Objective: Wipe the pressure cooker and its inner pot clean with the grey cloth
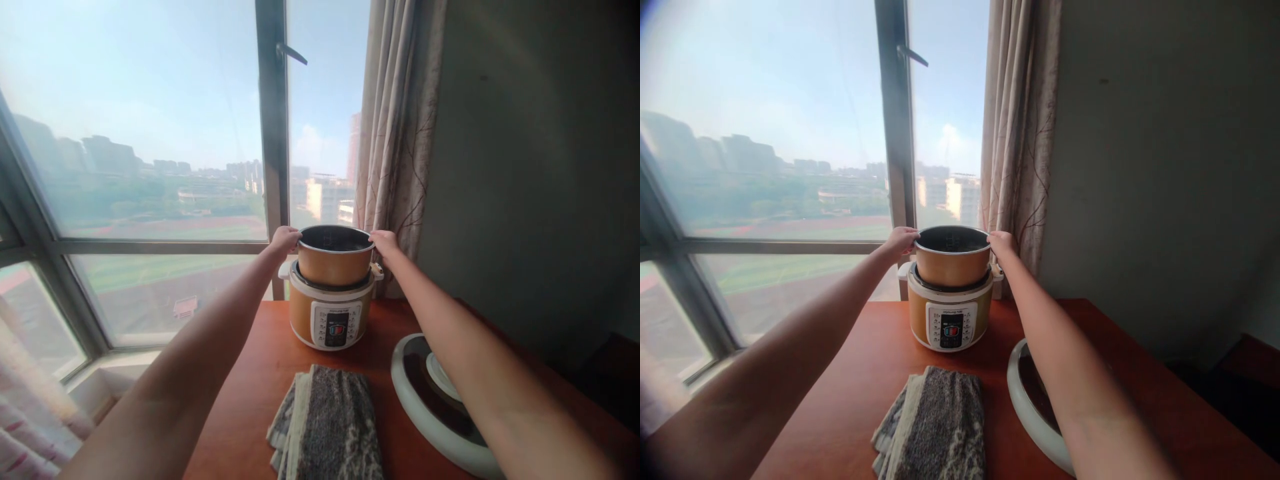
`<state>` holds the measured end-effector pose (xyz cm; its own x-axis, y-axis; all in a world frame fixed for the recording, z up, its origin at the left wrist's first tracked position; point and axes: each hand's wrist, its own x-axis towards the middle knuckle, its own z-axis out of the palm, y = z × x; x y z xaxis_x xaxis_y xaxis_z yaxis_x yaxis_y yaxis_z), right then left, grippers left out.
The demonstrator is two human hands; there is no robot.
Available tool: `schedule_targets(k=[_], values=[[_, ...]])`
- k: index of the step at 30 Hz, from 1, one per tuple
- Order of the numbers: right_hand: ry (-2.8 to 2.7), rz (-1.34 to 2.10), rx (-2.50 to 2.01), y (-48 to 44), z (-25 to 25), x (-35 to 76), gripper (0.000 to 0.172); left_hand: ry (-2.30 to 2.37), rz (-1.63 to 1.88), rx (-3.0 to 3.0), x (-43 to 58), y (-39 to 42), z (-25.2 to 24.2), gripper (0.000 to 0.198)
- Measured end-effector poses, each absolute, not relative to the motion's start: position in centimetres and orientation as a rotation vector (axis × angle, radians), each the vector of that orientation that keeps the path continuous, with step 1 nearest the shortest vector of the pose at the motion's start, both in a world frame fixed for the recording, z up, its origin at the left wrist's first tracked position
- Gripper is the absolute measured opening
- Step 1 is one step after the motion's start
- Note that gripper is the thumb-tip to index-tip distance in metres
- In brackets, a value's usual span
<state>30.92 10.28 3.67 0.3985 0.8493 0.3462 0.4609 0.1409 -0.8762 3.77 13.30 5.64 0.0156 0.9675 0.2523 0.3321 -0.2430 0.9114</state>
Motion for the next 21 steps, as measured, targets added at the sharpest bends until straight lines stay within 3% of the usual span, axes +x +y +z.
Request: schedule_targets(k=[12,21], values=[[-1.568,0.332,-1.95,8.9,0.3,31.5,0.036,1.617,0.927,1.872,2.8,14.0,0.7,0.025],[-1.782,0.182,-2.075,6.6,0.1,31.2,0.035,1.761,0.852,2.082,2.6,13.6,-0.1,0.034]])
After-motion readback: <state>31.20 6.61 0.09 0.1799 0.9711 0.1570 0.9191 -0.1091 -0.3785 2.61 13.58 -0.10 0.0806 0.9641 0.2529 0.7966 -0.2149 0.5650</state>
